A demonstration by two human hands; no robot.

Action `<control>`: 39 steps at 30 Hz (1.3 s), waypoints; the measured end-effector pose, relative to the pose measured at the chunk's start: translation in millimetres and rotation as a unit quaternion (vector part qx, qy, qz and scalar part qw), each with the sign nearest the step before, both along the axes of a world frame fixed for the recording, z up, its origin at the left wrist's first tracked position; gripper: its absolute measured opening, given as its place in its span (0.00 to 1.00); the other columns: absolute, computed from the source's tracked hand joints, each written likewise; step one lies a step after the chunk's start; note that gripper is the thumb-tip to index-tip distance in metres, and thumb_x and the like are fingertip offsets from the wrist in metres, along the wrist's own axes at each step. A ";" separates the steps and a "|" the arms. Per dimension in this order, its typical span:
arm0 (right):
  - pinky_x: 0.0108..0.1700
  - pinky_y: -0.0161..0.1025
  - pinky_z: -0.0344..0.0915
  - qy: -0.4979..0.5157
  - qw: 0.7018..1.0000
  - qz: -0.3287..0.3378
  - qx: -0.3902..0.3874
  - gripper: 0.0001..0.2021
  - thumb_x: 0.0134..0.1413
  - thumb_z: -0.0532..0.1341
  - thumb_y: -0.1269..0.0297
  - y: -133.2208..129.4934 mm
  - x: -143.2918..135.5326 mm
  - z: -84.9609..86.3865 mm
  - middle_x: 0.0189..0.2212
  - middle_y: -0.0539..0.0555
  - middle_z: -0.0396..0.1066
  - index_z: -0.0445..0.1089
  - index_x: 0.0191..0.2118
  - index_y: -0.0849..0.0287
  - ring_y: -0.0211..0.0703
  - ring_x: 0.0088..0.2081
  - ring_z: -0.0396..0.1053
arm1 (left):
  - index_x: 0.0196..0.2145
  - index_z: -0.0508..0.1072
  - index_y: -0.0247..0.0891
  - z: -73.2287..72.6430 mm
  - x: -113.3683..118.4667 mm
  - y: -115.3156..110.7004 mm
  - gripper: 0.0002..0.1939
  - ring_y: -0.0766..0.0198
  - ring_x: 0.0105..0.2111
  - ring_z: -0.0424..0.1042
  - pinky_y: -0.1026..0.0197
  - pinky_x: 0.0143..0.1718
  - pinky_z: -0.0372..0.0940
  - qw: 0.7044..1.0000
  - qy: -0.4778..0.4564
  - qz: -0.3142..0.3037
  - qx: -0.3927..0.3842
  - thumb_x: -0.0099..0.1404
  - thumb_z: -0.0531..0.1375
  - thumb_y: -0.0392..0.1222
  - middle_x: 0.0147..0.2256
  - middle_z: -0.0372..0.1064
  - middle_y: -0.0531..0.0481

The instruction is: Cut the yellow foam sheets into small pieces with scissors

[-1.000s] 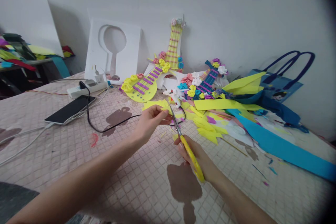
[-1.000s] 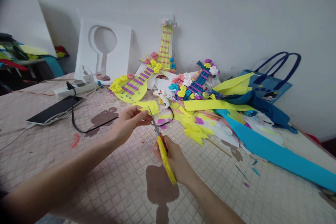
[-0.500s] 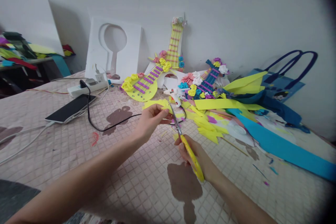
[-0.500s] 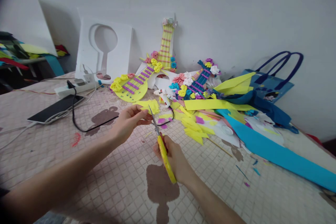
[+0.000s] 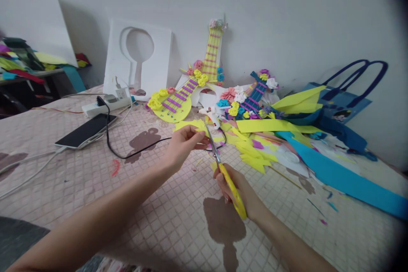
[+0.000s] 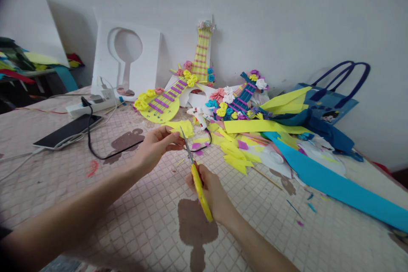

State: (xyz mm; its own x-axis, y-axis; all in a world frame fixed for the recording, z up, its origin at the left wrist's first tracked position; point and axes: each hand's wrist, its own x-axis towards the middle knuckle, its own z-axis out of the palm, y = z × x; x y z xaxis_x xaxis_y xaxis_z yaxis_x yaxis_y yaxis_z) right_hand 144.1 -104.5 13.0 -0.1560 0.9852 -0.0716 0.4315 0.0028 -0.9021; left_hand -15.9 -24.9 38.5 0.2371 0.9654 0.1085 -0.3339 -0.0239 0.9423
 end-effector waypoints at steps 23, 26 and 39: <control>0.17 0.32 0.56 -0.013 1.000 0.016 0.012 0.24 0.50 0.48 0.38 1.6 5.1 -9.5 0.14 0.43 0.52 0.57 0.30 0.57 0.32 0.14 0.54 | 0.29 0.65 0.33 -4.4 -2.6 2.5 0.10 0.65 0.31 0.73 0.59 0.36 0.69 1.000 0.009 -0.021 0.004 0.57 0.61 0.43 0.28 0.72 0.49; 0.16 0.32 0.56 -0.013 1.000 0.014 -0.003 0.25 0.48 0.48 0.36 1.8 4.8 -9.7 0.14 0.43 0.52 0.57 0.30 0.57 0.32 0.14 0.53 | 0.29 0.66 0.33 -4.4 -2.4 2.3 0.10 0.65 0.30 0.73 0.59 0.36 0.69 1.000 0.010 -0.024 0.000 0.57 0.61 0.43 0.28 0.72 0.49; 0.13 0.30 0.54 0.027 0.999 -0.015 -0.018 0.21 0.47 0.56 0.41 2.8 4.0 -13.6 0.15 0.43 0.54 0.58 0.29 0.57 0.30 0.13 0.52 | 0.29 0.66 0.34 -3.5 -1.6 1.0 0.09 0.65 0.30 0.73 0.58 0.37 0.69 1.000 0.014 -0.023 -0.006 0.57 0.61 0.42 0.28 0.72 0.50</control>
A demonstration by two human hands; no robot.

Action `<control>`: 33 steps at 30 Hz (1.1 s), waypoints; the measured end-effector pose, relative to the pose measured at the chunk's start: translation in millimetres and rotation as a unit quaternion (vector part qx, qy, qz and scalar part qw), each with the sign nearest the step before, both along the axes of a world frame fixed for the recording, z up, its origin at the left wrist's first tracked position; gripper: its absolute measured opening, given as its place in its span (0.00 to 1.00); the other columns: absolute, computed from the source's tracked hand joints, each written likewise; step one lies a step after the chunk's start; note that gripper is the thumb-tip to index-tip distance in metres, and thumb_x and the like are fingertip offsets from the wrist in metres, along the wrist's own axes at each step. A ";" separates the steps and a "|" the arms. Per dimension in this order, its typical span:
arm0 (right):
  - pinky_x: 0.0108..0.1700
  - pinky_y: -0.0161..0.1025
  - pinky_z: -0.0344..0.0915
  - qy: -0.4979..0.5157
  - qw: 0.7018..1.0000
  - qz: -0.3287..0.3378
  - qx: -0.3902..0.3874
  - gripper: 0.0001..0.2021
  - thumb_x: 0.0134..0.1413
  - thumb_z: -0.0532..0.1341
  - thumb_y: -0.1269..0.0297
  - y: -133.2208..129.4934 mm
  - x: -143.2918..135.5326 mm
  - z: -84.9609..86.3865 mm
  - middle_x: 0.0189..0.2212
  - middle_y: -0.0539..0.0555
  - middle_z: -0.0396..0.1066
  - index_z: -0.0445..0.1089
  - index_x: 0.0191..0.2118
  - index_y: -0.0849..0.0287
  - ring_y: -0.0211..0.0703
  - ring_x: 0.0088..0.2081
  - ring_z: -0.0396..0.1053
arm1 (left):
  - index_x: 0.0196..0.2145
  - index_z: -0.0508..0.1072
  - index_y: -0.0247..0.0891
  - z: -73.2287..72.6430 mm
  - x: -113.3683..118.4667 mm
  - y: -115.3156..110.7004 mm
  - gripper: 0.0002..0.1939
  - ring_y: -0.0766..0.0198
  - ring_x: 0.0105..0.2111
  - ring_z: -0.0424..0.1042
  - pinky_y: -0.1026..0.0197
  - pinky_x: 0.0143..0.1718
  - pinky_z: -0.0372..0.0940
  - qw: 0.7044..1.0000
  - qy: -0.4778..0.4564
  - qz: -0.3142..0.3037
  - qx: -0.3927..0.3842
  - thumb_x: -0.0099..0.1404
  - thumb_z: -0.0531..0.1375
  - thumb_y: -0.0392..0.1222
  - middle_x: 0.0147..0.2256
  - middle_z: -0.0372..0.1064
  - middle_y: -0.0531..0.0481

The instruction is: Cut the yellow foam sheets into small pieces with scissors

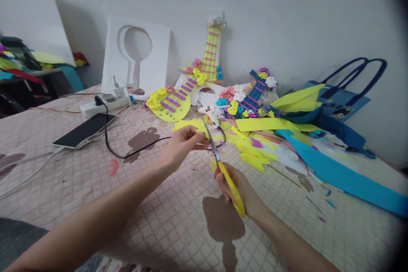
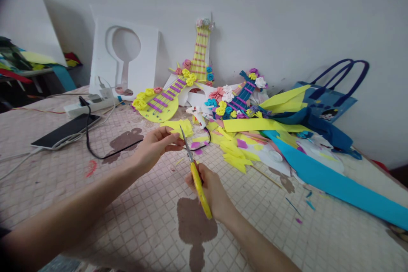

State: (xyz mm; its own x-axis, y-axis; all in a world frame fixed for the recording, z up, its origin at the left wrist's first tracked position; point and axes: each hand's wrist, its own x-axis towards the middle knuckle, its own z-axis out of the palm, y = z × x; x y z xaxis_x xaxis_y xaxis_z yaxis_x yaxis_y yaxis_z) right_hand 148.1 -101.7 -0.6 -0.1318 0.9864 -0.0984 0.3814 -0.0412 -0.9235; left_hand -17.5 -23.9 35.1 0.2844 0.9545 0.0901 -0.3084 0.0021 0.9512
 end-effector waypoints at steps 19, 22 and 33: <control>0.18 0.29 0.55 0.211 0.976 -0.056 0.027 0.11 0.45 0.62 0.60 14.0 15.5 3.9 0.22 0.44 0.61 0.61 0.32 0.58 0.29 0.17 0.55 | 0.28 0.71 0.32 -11.8 3.3 -3.0 0.12 0.69 0.24 0.72 0.66 0.31 0.67 0.942 0.130 -0.280 -0.132 0.53 0.65 0.44 0.26 0.73 0.47; 0.18 0.29 0.55 0.218 0.974 -0.057 0.034 0.11 0.45 0.62 0.62 13.1 15.3 4.1 0.23 0.45 0.61 0.61 0.33 0.58 0.29 0.18 0.55 | 0.28 0.71 0.32 -13.6 4.1 -4.0 0.12 0.69 0.24 0.72 0.65 0.31 0.68 0.935 0.148 -0.297 -0.125 0.52 0.65 0.44 0.26 0.73 0.47; 0.20 0.30 0.57 0.184 0.982 -0.049 0.018 0.12 0.44 0.60 0.63 11.3 14.5 10.3 0.26 0.46 0.61 0.58 0.34 0.57 0.31 0.21 0.58 | 0.29 0.69 0.33 -15.5 7.9 -7.3 0.12 0.69 0.24 0.71 0.65 0.28 0.68 0.933 0.177 -0.297 -0.096 0.52 0.65 0.44 0.25 0.72 0.48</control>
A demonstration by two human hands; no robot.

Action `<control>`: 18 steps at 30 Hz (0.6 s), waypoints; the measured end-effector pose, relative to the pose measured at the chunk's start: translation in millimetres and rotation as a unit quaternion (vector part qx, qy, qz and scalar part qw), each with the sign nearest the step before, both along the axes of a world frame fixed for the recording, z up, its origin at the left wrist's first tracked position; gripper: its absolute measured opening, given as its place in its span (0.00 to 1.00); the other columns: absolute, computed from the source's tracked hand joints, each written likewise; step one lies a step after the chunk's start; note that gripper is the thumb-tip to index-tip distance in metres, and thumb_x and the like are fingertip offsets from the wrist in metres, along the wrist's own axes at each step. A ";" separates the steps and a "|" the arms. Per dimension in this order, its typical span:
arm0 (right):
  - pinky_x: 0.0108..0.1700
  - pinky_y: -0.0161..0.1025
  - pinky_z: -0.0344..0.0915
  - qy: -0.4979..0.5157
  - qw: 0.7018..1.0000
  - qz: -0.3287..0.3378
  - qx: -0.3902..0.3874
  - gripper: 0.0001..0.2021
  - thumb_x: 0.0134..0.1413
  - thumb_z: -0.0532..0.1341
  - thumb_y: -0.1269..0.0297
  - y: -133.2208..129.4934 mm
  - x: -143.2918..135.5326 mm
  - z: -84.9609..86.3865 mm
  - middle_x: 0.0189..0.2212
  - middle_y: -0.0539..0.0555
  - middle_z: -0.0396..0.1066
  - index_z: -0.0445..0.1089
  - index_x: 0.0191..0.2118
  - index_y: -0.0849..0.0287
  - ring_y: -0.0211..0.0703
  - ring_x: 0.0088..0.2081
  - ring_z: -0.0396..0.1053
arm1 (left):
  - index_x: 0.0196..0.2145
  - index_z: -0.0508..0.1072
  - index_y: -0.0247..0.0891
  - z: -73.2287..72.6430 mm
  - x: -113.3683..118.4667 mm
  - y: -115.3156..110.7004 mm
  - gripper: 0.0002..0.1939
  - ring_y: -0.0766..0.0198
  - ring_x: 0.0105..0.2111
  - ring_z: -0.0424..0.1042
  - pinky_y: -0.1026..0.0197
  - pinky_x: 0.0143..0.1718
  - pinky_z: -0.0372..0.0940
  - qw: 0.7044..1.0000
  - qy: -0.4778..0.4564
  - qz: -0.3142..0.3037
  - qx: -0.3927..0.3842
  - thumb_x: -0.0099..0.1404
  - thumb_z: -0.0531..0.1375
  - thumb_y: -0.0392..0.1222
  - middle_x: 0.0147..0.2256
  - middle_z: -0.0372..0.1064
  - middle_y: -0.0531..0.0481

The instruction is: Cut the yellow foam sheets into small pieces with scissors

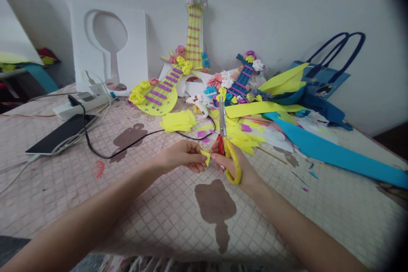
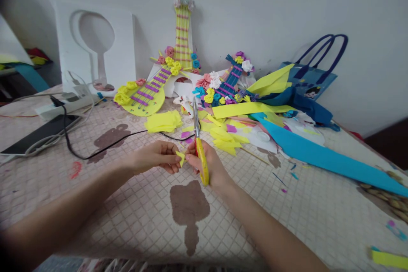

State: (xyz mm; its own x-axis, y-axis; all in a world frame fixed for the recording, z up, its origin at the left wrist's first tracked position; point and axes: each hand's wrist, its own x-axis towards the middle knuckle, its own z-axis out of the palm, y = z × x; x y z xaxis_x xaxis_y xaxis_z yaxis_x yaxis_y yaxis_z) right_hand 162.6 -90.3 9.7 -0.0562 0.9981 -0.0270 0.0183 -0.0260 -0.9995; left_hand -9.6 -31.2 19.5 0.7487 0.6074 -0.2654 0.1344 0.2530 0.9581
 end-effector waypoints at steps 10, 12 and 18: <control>0.27 0.34 0.60 -0.128 0.987 -0.077 0.065 0.12 0.41 0.61 0.65 -0.5 -8.3 -8.0 0.26 0.48 0.65 0.59 0.34 0.56 0.37 0.26 0.62 | 0.34 0.66 0.33 -6.3 7.0 -4.7 0.17 0.68 0.26 0.70 0.63 0.30 0.66 0.996 -0.034 0.067 0.045 0.54 0.62 0.50 0.29 0.70 0.48; 0.27 0.34 0.60 -0.126 0.988 -0.072 0.061 0.13 0.40 0.62 0.65 -0.7 -8.2 -8.8 0.26 0.48 0.64 0.59 0.35 0.56 0.37 0.27 0.63 | 0.35 0.66 0.34 -8.7 7.5 -5.3 0.18 0.68 0.27 0.70 0.64 0.29 0.65 0.996 -0.038 0.058 0.050 0.52 0.63 0.49 0.30 0.70 0.48; 0.22 0.33 0.57 -0.084 0.990 -0.111 0.029 0.11 0.40 0.62 0.63 2.0 -3.0 2.4 0.26 0.47 0.61 0.59 0.31 0.57 0.34 0.22 0.59 | 0.35 0.65 0.34 -10.4 4.4 -1.7 0.17 0.70 0.25 0.68 0.65 0.28 0.64 0.994 -0.067 0.067 0.050 0.51 0.65 0.42 0.25 0.67 0.52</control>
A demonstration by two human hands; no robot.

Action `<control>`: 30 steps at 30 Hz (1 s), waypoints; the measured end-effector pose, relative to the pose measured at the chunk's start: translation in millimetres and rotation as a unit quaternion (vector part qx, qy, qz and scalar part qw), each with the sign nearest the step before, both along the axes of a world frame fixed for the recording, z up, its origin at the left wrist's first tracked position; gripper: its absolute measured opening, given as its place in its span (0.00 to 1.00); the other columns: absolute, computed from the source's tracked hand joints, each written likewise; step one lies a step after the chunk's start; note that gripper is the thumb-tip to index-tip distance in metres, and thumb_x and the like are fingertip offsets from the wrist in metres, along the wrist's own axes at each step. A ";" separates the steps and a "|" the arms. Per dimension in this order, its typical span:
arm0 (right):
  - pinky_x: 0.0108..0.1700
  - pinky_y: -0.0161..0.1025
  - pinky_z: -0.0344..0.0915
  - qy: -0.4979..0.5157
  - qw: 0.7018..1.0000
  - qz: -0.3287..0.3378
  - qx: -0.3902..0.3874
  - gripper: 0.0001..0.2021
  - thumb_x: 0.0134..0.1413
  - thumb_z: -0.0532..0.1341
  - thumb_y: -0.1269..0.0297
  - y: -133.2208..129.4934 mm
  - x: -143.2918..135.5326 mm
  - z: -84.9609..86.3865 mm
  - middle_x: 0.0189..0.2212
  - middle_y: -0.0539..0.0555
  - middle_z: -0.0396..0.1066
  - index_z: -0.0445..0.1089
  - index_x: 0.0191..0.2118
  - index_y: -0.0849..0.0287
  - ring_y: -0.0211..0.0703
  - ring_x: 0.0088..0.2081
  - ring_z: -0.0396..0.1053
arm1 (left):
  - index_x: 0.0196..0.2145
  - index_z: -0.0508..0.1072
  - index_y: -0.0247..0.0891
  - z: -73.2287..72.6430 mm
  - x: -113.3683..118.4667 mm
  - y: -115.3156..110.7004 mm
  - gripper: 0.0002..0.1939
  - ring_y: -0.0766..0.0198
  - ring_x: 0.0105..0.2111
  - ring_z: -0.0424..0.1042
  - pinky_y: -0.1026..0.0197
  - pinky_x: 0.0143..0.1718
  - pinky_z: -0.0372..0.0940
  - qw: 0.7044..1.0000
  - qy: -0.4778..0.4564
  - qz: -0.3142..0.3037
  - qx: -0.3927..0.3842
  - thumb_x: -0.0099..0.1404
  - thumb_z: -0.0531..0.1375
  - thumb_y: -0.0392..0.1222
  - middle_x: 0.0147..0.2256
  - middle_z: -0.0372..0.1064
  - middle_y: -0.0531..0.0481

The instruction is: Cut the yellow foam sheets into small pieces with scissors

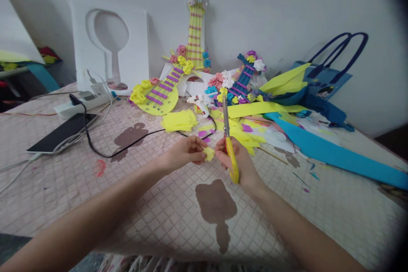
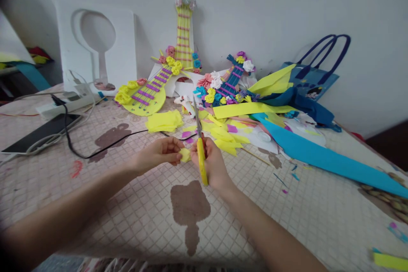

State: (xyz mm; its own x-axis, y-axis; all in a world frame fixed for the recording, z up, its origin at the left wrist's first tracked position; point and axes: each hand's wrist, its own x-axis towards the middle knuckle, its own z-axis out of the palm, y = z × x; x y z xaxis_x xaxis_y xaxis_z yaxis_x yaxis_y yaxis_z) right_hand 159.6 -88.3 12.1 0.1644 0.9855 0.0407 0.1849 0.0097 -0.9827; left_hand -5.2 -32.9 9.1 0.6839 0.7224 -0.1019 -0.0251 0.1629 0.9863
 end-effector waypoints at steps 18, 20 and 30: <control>0.18 0.29 0.55 0.153 0.986 0.039 -0.055 0.12 0.42 0.63 0.61 0.0 3.5 -10.5 0.23 0.43 0.58 0.60 0.33 0.57 0.27 0.17 0.53 | 0.32 0.69 0.35 -1.2 -4.8 9.5 0.06 0.68 0.30 0.67 0.65 0.33 0.63 0.971 0.063 0.002 0.233 0.53 0.58 0.33 0.31 0.68 0.50; 0.18 0.29 0.54 0.160 0.985 0.045 -0.056 0.13 0.43 0.63 0.59 0.4 3.3 -11.2 0.21 0.42 0.57 0.60 0.33 0.56 0.27 0.16 0.52 | 0.31 0.68 0.35 -1.6 -4.2 8.3 0.05 0.68 0.30 0.67 0.65 0.33 0.63 0.968 0.060 0.003 0.242 0.53 0.59 0.35 0.30 0.68 0.50; 0.18 0.31 0.54 0.128 0.990 0.039 -0.046 0.12 0.40 0.63 0.62 1.6 2.1 -10.0 0.23 0.44 0.62 0.60 0.31 0.57 0.29 0.17 0.56 | 0.30 0.69 0.32 -2.2 0.1 3.8 0.10 0.69 0.29 0.66 0.64 0.33 0.61 0.989 0.048 -0.011 0.141 0.55 0.62 0.43 0.29 0.68 0.50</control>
